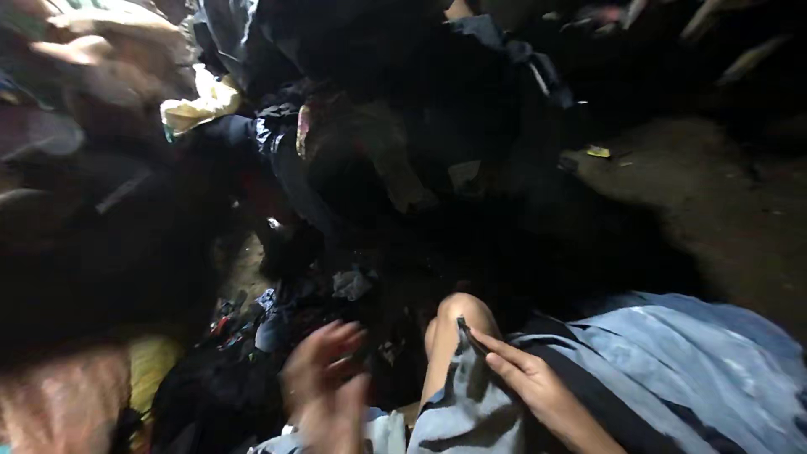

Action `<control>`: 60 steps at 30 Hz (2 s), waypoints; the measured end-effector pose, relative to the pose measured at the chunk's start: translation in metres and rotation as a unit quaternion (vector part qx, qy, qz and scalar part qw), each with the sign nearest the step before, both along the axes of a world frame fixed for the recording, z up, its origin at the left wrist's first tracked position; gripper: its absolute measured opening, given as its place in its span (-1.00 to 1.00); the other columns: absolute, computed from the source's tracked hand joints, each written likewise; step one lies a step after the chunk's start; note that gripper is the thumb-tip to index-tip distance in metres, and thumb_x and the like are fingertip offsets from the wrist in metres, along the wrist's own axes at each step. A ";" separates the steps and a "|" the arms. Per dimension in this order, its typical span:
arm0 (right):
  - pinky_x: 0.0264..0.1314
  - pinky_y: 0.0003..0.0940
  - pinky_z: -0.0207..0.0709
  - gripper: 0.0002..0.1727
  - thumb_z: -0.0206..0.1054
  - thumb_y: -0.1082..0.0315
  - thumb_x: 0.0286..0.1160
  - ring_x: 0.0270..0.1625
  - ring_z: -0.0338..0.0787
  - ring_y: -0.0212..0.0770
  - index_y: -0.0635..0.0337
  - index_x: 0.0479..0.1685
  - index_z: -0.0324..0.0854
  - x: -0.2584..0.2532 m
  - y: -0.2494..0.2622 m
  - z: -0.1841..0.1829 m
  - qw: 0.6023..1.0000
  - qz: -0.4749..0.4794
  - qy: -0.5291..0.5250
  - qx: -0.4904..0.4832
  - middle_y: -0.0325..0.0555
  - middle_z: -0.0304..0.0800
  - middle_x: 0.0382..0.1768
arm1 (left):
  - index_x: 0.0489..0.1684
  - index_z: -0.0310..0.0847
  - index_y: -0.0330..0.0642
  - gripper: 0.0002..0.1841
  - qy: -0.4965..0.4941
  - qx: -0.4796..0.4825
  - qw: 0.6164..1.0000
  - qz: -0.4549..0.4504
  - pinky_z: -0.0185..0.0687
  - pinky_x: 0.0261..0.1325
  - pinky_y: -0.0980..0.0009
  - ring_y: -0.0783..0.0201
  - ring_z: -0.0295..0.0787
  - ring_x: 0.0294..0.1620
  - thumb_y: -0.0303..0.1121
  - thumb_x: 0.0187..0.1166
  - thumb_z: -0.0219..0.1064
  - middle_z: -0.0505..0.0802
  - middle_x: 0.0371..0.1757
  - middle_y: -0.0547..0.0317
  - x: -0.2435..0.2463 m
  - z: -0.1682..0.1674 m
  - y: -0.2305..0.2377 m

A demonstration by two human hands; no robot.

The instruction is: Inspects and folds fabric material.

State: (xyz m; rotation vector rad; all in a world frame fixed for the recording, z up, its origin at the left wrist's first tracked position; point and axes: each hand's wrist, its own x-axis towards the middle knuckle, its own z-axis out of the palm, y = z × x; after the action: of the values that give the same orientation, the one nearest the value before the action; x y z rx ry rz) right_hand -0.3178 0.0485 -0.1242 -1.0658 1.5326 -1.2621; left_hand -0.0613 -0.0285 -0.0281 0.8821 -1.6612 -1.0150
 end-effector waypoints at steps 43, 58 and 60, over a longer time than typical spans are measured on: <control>0.34 -0.19 0.65 -0.44 0.11 0.15 0.78 0.28 0.85 -0.06 0.40 0.54 0.52 0.006 0.018 -0.010 0.978 -0.007 0.208 -0.023 0.17 0.77 0.34 | -0.38 0.70 -0.37 -0.89 0.047 0.371 0.924 0.079 0.61 -0.26 0.69 0.68 0.66 -0.48 -0.62 0.53 0.28 0.76 -0.53 0.34 -0.135 -0.089 0.017; -0.64 -0.19 0.56 -0.48 0.03 -0.03 0.73 -0.61 0.71 -0.07 -0.07 0.41 0.75 0.029 -0.003 -0.017 0.899 -0.100 0.425 -0.028 -0.03 0.73 -0.47 | -0.41 0.74 -0.33 -0.80 0.089 0.354 0.927 0.088 0.63 -0.38 0.69 0.67 0.67 -0.56 -0.62 0.58 0.21 0.77 -0.59 0.37 -0.139 -0.094 0.026; -0.66 -0.18 0.53 -0.53 0.07 0.03 0.71 -0.63 0.69 -0.07 -0.10 0.36 0.79 0.032 -0.004 -0.015 0.900 -0.105 0.423 -0.022 -0.04 0.69 -0.50 | -0.40 0.73 -0.35 -0.81 0.101 0.347 0.927 0.102 0.63 -0.38 0.69 0.67 0.67 -0.56 -0.64 0.57 0.21 0.76 -0.60 0.37 -0.141 -0.094 0.028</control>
State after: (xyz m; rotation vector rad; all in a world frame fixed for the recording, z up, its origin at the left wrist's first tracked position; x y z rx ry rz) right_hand -0.2858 0.0450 -0.1395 -1.6403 2.3185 -1.0049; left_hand -0.2023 -0.0008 -0.1225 1.3207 -1.0019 -1.5199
